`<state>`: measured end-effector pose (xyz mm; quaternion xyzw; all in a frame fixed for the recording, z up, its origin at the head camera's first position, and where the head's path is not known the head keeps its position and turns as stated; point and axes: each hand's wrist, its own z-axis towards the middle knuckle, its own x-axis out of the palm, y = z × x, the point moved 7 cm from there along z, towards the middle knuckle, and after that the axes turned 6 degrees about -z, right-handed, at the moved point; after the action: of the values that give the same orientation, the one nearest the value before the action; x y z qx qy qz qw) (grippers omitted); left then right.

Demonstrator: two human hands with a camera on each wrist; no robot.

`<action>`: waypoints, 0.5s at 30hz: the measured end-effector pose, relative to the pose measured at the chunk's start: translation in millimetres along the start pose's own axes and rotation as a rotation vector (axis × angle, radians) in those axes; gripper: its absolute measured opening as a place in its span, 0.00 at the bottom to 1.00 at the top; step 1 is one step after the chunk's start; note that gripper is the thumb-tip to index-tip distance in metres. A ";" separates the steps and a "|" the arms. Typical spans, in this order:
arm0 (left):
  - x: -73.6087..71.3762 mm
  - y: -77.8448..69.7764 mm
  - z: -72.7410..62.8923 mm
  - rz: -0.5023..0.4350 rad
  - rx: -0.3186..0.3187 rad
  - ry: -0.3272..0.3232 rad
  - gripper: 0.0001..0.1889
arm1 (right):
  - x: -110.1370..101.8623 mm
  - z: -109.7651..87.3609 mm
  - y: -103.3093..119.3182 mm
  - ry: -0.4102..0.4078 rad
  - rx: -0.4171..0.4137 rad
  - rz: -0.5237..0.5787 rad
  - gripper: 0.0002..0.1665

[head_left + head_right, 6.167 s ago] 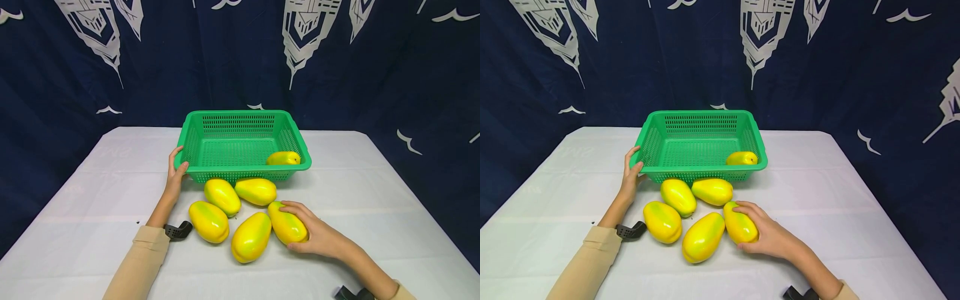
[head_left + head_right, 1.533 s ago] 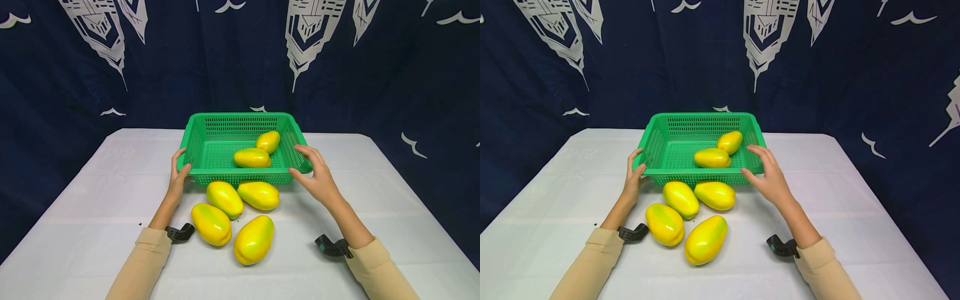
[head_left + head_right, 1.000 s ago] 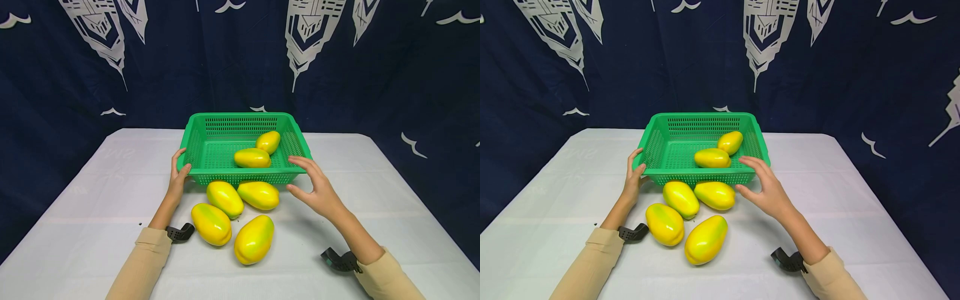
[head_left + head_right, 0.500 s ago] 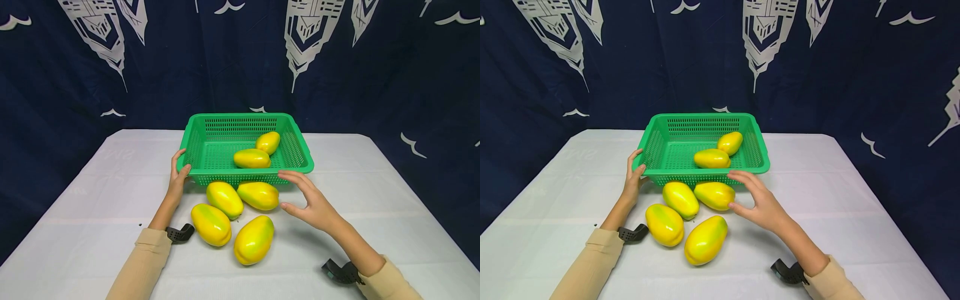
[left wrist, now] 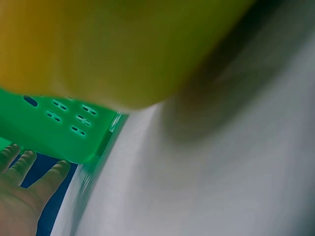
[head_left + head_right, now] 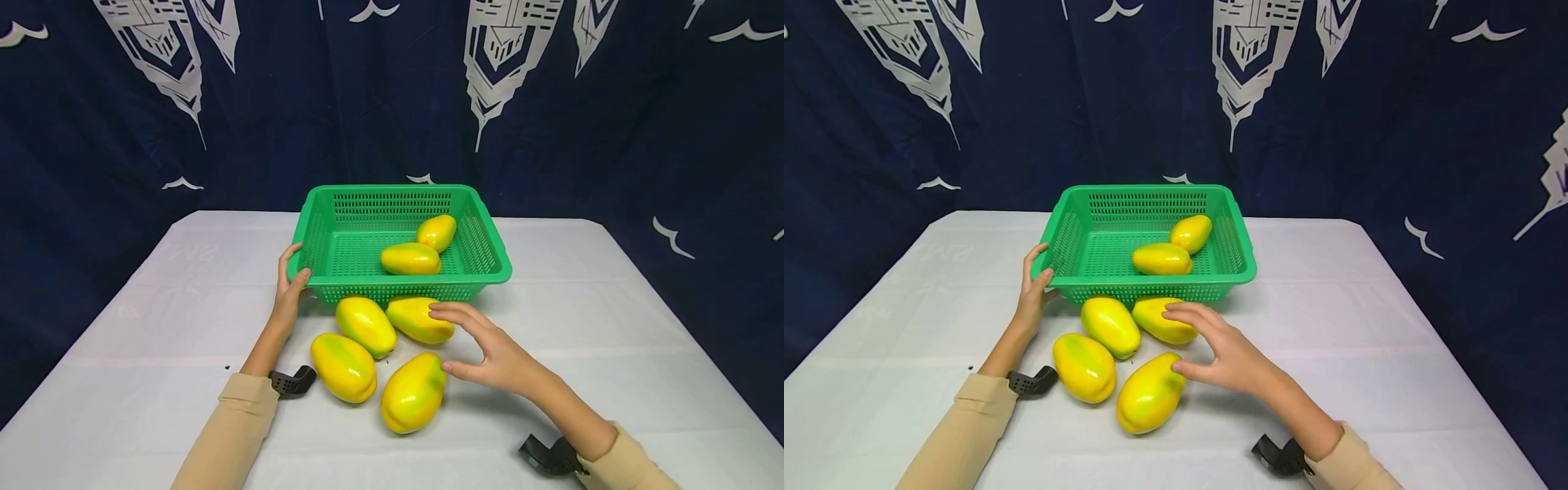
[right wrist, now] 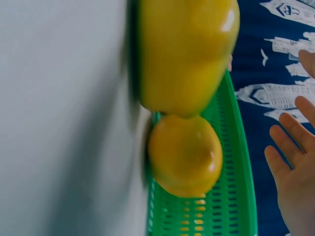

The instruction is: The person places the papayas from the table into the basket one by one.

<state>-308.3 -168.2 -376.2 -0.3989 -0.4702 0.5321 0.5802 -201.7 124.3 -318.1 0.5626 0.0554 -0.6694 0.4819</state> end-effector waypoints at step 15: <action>0.4 -1.2 -0.2 -0.008 -0.001 0.003 0.30 | 48.5 -6.6 8.8 0.273 -0.009 0.033 0.32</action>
<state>-307.9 -167.9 -375.1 -0.3981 -0.4710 0.5290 0.5830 -186.0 95.5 -355.4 0.6472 0.1142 -0.5782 0.4835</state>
